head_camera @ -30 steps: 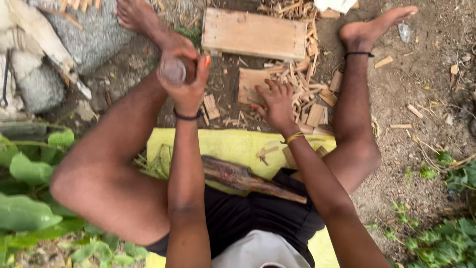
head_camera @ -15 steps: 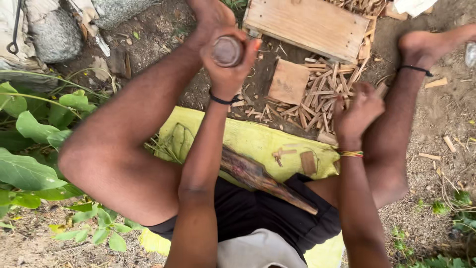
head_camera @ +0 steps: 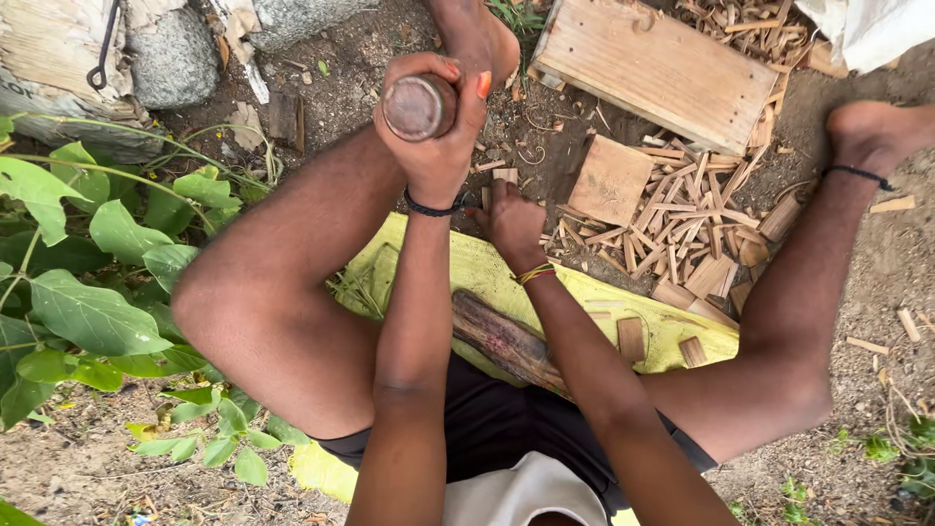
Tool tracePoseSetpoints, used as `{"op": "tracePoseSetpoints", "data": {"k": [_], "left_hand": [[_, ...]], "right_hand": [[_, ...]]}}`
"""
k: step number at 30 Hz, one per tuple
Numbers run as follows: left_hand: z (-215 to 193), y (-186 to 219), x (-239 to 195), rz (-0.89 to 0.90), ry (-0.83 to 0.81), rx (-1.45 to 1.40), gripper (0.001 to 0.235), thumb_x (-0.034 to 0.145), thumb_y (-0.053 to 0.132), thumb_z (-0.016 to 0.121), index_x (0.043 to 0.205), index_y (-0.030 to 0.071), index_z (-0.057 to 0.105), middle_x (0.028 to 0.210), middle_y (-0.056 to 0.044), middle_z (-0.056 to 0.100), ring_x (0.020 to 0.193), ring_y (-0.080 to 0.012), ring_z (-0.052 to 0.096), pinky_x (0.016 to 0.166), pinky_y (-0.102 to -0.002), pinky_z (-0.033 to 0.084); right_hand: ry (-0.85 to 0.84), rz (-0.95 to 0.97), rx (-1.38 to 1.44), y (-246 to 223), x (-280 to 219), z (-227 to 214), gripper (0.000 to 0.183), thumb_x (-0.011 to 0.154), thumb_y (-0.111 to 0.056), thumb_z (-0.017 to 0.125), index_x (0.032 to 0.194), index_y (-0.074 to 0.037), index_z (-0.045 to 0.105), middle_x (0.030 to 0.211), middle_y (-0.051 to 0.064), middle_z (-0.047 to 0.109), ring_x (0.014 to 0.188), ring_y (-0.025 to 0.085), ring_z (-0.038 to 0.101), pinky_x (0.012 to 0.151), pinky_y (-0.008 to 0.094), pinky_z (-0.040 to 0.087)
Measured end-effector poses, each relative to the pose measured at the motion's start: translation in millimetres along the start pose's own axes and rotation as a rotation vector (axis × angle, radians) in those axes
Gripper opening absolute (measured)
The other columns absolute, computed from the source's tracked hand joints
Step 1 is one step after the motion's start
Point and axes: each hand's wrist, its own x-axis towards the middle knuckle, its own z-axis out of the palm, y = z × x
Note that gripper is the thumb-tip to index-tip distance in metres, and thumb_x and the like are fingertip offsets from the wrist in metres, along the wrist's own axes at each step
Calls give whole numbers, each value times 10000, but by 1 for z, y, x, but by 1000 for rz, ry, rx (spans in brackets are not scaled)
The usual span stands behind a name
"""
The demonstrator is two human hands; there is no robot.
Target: The person sits on the ground and uses a wooden mallet to strike a cylindrical tool, splitting small pieces of wood into smaller fragments. The person repeatedly picks up wood pieces, positions them, and strikes them to create wood chips.
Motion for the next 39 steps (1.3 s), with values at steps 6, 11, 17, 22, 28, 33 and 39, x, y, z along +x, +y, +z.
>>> {"op": "tracePoseSetpoints", "data": {"k": [6,11,17,22,28,33,39], "left_hand": [[-2,-4,-10,-36,108,-96,291,927,-93,790,1086,15,572,1030,-43,616,847,-77,610,761,-219,517],[12,2,-12,-102,62,-263,291,932,-75,778,1087,21,552,973,-35,621,817,-83,627,731,-242,546],[18,5,-17,-17,-5,-160,276,940,-82,766,1093,8,554,1050,-36,607,879,-101,640,789,-244,552],[30,3,-29,-53,-70,-205,268,962,-90,768,1094,1,553,1057,-48,599,868,-106,631,818,-253,554],[37,-5,-46,-80,-196,-212,282,983,-108,782,1102,1,551,1024,-70,592,911,-117,632,816,-255,546],[47,6,-43,-173,-201,-272,254,915,-82,792,1033,2,583,972,-55,643,865,-117,661,769,-266,573],[47,5,-37,-104,-218,-209,223,928,-50,799,1016,21,607,980,-46,641,868,-114,665,784,-265,582]], "right_hand": [[-1,-81,164,23,-15,0,291,866,-336,806,984,-93,697,927,122,729,756,333,713,620,439,561],[13,-63,624,36,-42,-10,183,869,-196,761,952,-35,739,862,113,743,726,240,720,644,364,576],[-51,342,1474,64,-76,-35,164,1056,-142,681,954,-14,685,810,81,663,693,144,660,619,308,572],[-220,569,1645,73,-109,-58,171,1014,-174,572,1050,-36,666,910,86,736,592,142,663,499,281,532],[-110,551,1591,107,-156,-73,218,1050,-169,625,1131,25,683,953,134,746,643,145,663,588,283,560],[108,574,727,157,-165,-116,278,996,-133,661,1246,-20,704,867,138,728,640,139,635,578,278,529],[661,132,-146,172,-128,-160,317,924,-82,804,1194,-33,645,1209,121,700,920,239,706,777,323,581]]}}
